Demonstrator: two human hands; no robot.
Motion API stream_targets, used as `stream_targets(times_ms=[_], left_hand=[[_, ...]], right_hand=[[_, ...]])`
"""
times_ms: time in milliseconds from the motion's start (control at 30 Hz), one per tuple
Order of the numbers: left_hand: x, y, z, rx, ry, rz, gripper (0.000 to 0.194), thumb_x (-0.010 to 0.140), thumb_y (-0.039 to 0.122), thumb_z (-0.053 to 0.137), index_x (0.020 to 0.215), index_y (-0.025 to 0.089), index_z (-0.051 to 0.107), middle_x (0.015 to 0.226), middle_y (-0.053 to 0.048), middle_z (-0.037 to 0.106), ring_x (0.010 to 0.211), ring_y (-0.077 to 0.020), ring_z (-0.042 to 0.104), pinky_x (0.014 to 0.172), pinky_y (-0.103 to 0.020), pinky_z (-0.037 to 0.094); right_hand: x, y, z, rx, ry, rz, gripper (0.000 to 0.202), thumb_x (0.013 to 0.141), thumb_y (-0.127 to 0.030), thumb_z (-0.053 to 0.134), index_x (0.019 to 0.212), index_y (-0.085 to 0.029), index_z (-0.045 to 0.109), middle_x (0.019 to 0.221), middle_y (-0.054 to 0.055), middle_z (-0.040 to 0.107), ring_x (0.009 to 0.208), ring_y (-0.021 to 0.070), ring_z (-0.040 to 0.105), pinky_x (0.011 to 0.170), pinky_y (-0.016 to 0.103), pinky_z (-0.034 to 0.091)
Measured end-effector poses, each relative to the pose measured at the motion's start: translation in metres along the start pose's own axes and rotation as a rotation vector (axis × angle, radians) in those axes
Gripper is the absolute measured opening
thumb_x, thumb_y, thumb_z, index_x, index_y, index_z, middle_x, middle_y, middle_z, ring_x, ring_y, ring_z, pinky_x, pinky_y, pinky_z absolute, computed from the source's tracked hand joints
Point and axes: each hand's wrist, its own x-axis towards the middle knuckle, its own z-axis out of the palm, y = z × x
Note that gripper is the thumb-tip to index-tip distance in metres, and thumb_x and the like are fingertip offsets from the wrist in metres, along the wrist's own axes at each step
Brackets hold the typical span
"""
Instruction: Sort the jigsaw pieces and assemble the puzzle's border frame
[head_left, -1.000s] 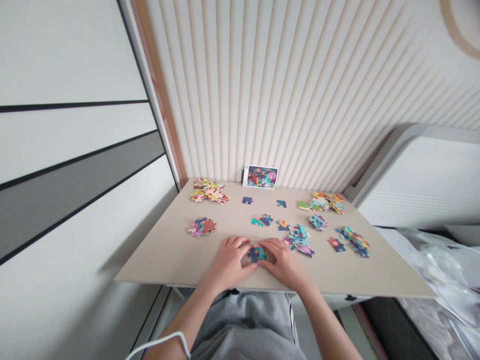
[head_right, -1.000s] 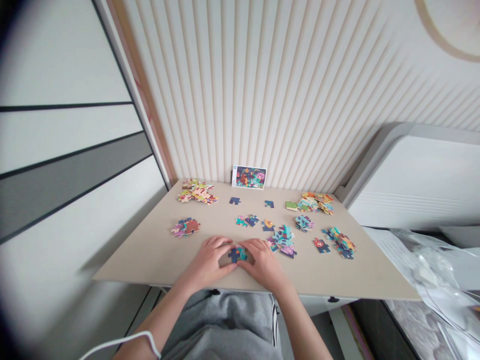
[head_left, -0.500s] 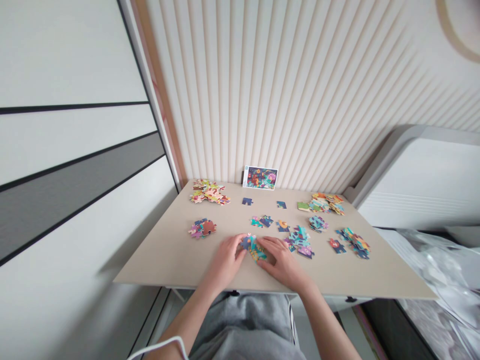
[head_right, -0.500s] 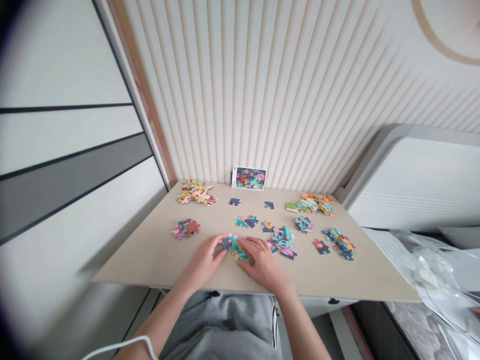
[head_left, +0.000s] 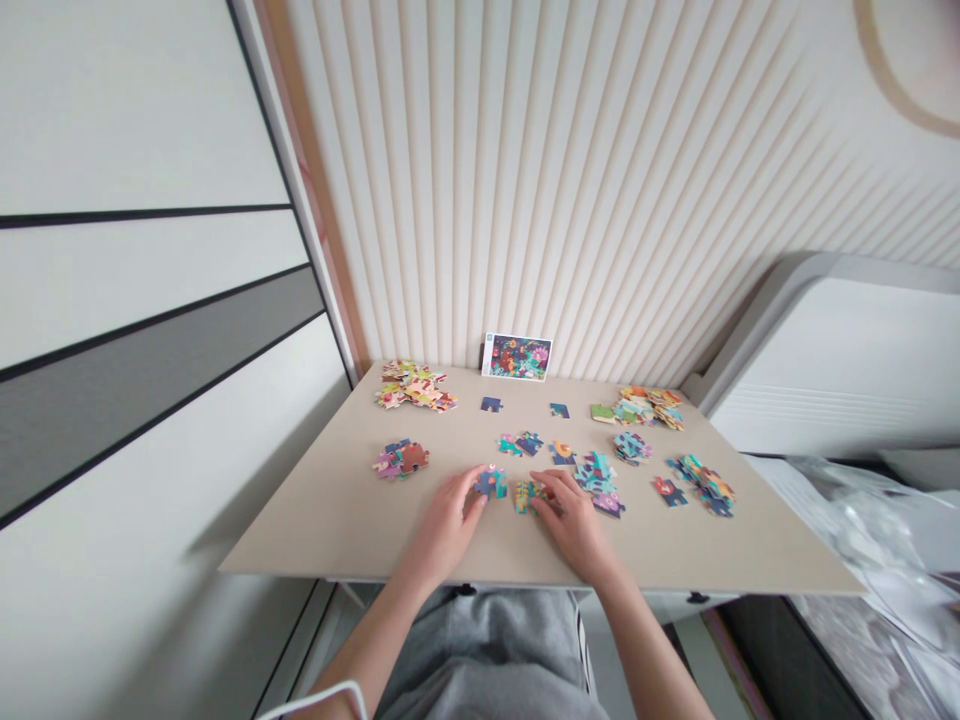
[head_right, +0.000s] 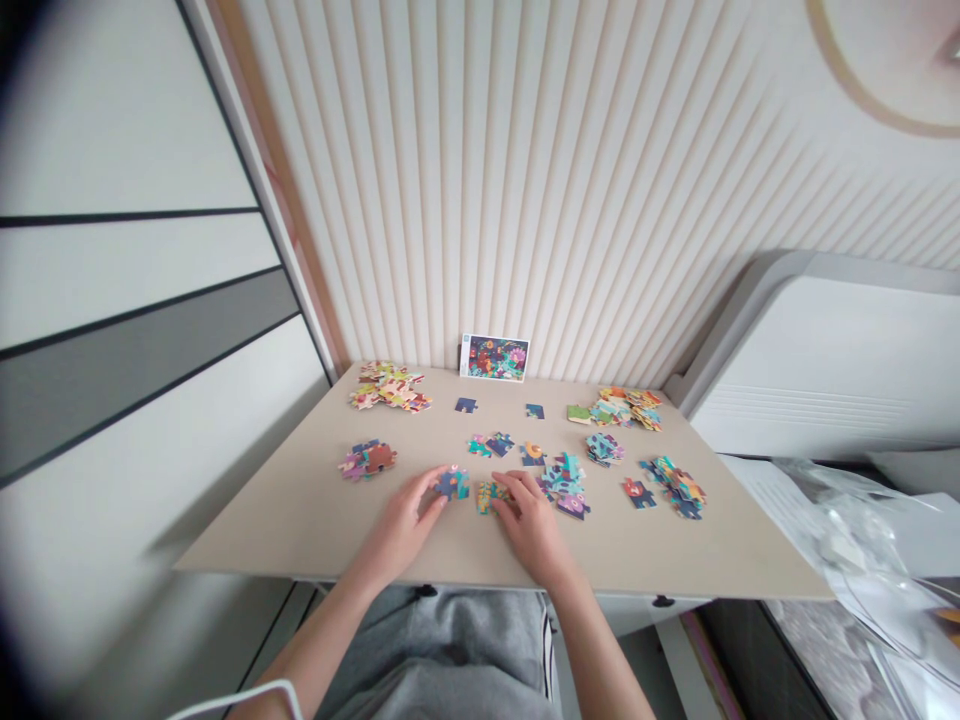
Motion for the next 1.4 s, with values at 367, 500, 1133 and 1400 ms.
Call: stream_targets(times_ms=[367,500,1133,1400], left_hand=[[0.001,-0.003,0.001,0.025,0.029,-0.012,0.040,0.096,0.020,0.057,0.136,0.025,0.058,0.129,-0.009,0.071,0.115,-0.0231,0.069,0.102,-0.043,0.056],[0.001,-0.001,0.000,0.020,0.023,-0.004,0.039,0.096,0.019,0.058,0.135,0.025,0.059,0.127,-0.008,0.071,0.114,-0.0235,0.069,0.102,-0.043,0.056],[0.001,-0.004,-0.001,0.008,-0.028,-0.001,0.033,0.098,0.020,0.057,0.129,0.029,0.061,0.123,-0.005,0.073,0.113,-0.0224,0.068,0.101,-0.041,0.054],[0.001,-0.004,0.000,0.033,-0.018,0.028,0.033,0.098,0.019,0.056,0.129,0.029,0.061,0.123,-0.005,0.073,0.112,-0.0222,0.069,0.099,-0.040,0.054]], right_hand=[[0.003,0.013,-0.001,0.131,0.127,0.082,0.031,0.097,-0.042,0.063,0.120,-0.022,0.073,0.118,0.012,0.071,0.084,0.0211,0.067,0.076,0.037,0.058],[0.003,0.010,-0.002,0.141,0.119,0.112,0.031,0.096,-0.046,0.064,0.111,-0.022,0.075,0.105,0.010,0.075,0.084,0.0231,0.069,0.074,0.037,0.057],[0.032,0.125,-0.144,-0.024,0.744,0.329,0.066,0.081,-0.068,0.071,0.121,-0.016,0.071,0.089,0.009,0.074,0.072,0.0222,0.070,0.062,0.033,0.056],[0.037,0.159,-0.150,-0.136,0.638,0.292,0.062,0.088,-0.067,0.060,0.118,-0.015,0.074,0.099,0.013,0.078,0.083,0.0270,0.073,0.076,0.041,0.060]])
